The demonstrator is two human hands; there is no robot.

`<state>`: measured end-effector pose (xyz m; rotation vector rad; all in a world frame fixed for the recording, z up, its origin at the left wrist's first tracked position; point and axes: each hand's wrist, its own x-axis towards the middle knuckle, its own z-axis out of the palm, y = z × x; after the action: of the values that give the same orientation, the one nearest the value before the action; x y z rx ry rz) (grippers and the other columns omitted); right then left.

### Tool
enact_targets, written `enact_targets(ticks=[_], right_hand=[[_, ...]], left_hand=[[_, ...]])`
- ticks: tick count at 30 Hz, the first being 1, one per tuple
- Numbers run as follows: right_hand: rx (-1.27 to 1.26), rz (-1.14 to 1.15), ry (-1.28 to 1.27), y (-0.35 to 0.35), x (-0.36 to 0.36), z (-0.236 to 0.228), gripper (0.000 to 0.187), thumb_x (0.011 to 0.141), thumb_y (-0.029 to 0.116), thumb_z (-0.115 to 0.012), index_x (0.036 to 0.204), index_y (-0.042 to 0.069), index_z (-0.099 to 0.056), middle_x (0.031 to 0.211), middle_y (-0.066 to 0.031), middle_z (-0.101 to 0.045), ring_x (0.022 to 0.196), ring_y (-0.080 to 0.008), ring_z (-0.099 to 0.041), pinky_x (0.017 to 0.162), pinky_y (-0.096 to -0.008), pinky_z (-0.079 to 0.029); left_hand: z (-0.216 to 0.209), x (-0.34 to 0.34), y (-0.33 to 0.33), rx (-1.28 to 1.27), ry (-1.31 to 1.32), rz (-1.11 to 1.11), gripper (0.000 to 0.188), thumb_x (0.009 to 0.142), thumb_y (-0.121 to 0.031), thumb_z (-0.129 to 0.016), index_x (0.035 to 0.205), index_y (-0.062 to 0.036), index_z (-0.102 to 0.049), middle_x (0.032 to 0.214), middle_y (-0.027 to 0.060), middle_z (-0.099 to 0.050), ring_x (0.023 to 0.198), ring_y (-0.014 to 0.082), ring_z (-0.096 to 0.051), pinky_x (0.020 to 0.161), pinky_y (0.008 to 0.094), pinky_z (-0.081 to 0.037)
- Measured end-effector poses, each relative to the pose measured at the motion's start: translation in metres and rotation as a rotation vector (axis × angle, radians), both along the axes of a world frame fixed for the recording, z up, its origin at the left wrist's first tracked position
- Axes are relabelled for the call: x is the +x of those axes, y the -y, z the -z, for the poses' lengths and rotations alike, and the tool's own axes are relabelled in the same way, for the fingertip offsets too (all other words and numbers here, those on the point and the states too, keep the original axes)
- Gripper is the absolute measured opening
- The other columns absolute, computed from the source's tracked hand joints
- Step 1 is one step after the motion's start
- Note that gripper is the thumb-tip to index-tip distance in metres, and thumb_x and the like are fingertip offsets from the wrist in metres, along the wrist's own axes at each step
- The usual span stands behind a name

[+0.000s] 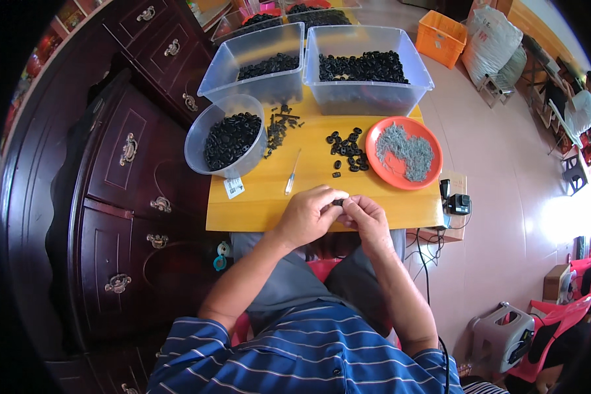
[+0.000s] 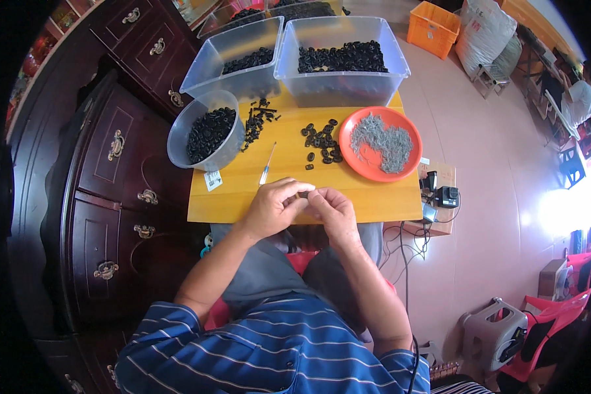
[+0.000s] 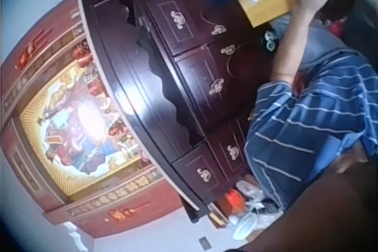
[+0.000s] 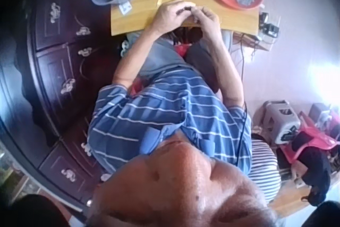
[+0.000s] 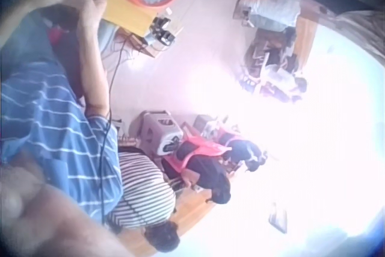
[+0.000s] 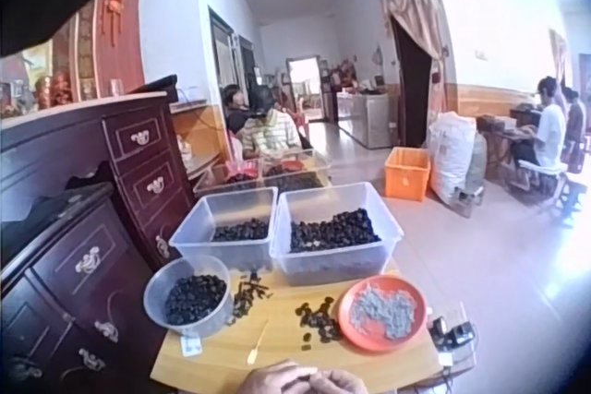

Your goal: The person sits at a table and assembles keyrings by hand. They pick up small black plastic components and metal split rings from containers and a plate, then manually thread the rings through the plastic parts to create finished units.

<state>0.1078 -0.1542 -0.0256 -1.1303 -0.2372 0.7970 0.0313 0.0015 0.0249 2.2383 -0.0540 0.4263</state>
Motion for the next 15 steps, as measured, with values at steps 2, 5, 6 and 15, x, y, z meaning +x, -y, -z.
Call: enact_targets(ticks=[2, 5, 6, 15], right_hand=[[-0.05, -0.04, 0.066, -0.002, -0.005, -0.01, 0.017, 0.099, 0.02, -0.064, 0.1, 0.003, -0.067, 0.089, -0.0016, -0.069, 0.08, -0.0063, -0.06, 0.075, -0.0228, -0.048], [-0.112, -0.113, 0.128, -0.002, -0.005, -0.008, 0.017, 0.1, 0.018, -0.062, 0.103, 0.002, -0.066, 0.094, -0.0045, -0.071, 0.088, -0.0093, -0.064, 0.081, -0.0256, -0.051], [-0.11, -0.119, 0.133, -0.002, -0.006, -0.006, 0.017, 0.1, 0.019, -0.063, 0.103, 0.003, -0.066, 0.094, -0.0045, -0.071, 0.088, -0.0096, -0.064, 0.081, -0.0259, -0.051], [-0.079, -0.088, 0.122, 0.001, -0.002, -0.003, 0.016, 0.098, 0.016, -0.064, 0.104, 0.0, -0.065, 0.094, -0.005, -0.071, 0.087, -0.0091, -0.064, 0.081, -0.0259, -0.051]], left_hand=[[-0.003, 0.001, -0.013, -0.094, -0.078, 0.025, 0.019, 0.085, 0.0, -0.068, 0.103, -0.002, -0.071, 0.08, 0.0093, -0.068, 0.061, 0.015, -0.061, 0.06, 0.0278, -0.05], [-0.016, 0.019, -0.066, 0.228, -0.367, 0.071, 0.015, 0.086, -0.007, -0.064, 0.097, -0.0027, -0.073, 0.079, 0.0075, -0.07, 0.065, 0.0098, -0.063, 0.061, 0.0291, -0.051], [-0.022, 0.033, -0.088, 0.214, -0.323, 0.022, 0.018, 0.087, -0.006, -0.063, 0.102, -0.0034, -0.073, 0.083, 0.0066, -0.072, 0.069, 0.011, -0.065, 0.064, 0.0285, -0.052], [-0.063, 0.096, -0.151, -0.18, 0.143, -0.206, 0.049, 0.093, -0.002, -0.064, 0.14, -0.0013, -0.051, 0.122, 0.0089, -0.064, 0.103, 0.0109, -0.062, 0.089, 0.0255, -0.052]])
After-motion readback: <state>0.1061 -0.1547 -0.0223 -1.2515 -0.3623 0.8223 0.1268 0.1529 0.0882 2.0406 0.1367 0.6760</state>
